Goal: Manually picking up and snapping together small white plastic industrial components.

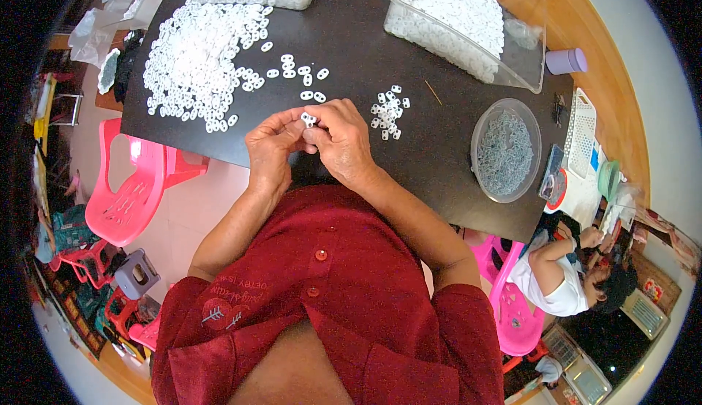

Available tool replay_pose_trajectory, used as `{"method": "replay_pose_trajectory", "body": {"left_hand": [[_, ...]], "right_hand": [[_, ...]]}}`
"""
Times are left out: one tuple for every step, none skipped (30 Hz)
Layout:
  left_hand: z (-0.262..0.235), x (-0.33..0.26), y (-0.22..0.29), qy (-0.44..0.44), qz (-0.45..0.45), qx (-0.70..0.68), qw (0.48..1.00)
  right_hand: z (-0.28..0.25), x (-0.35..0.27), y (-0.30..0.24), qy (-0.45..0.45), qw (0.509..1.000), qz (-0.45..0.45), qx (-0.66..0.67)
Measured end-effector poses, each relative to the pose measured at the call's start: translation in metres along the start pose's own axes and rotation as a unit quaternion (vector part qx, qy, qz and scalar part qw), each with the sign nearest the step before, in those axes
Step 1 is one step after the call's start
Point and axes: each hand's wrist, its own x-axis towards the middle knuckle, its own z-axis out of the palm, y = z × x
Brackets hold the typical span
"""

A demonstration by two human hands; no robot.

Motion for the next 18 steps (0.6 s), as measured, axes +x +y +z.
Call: {"method": "replay_pose_trajectory", "body": {"left_hand": [[0.002,-0.001,0.002,0.01,-0.007,-0.013,1.0],[0.003,-0.002,0.003,0.009,-0.006,-0.013,1.0],[0.003,-0.003,0.003,0.011,-0.008,-0.008,1.0],[0.003,-0.003,0.004,0.012,-0.011,-0.002,1.0],[0.001,-0.002,0.002,0.011,-0.01,-0.002,1.0],[-0.002,-0.001,-0.001,-0.004,0.006,0.021,1.0],[-0.004,0.0,-0.002,-0.02,0.022,0.044,0.999],[-0.005,0.0,-0.002,-0.02,0.022,0.044,0.999],[-0.006,0.0,-0.002,-0.023,0.021,0.048,0.998],[-0.007,-0.001,-0.001,-0.025,0.02,0.051,0.998],[-0.007,-0.001,-0.001,-0.025,0.02,0.051,0.998],[-0.008,-0.001,-0.001,-0.035,0.026,0.042,0.998],[-0.008,-0.001,0.0,-0.046,0.032,0.033,0.998],[-0.008,-0.001,0.001,-0.046,0.032,0.033,0.998],[-0.008,-0.001,0.003,-0.049,0.034,0.04,0.997],[-0.008,-0.002,0.004,-0.051,0.036,0.048,0.997],[-0.008,-0.002,0.006,-0.051,0.036,0.048,0.997],[-0.007,-0.002,0.007,-0.059,0.039,0.044,0.997]], "right_hand": [[0.0,0.0,0.001,0.008,1.0,-0.021,-0.006],[0.0,-0.001,0.002,0.008,1.0,-0.021,-0.007],[0.0,-0.001,0.003,0.016,0.999,-0.035,-0.011],[0.0,-0.002,0.003,0.024,0.998,-0.048,-0.015],[0.0,-0.002,0.003,0.025,0.998,-0.048,-0.015],[0.001,-0.003,0.004,0.031,0.998,-0.051,-0.017],[0.001,-0.004,0.004,0.036,0.998,-0.055,-0.019],[0.001,-0.004,0.004,0.037,0.998,-0.054,-0.019],[0.002,-0.004,0.005,0.044,0.996,-0.069,-0.024],[0.002,-0.004,0.004,0.051,0.995,-0.084,-0.028],[0.002,-0.004,0.002,0.051,0.995,-0.083,-0.028],[0.001,-0.004,-0.001,0.05,0.997,-0.06,-0.023],[0.001,-0.003,-0.003,0.049,0.998,-0.037,-0.019],[0.0,-0.003,-0.003,0.049,0.998,-0.037,-0.019],[0.0,-0.003,-0.002,0.048,0.998,-0.044,-0.01],[0.0,-0.003,-0.002,0.046,0.998,-0.052,0.0],[-0.001,-0.003,-0.002,0.046,0.998,-0.052,0.0],[-0.002,-0.002,-0.003,0.041,0.998,-0.057,0.002]]}}
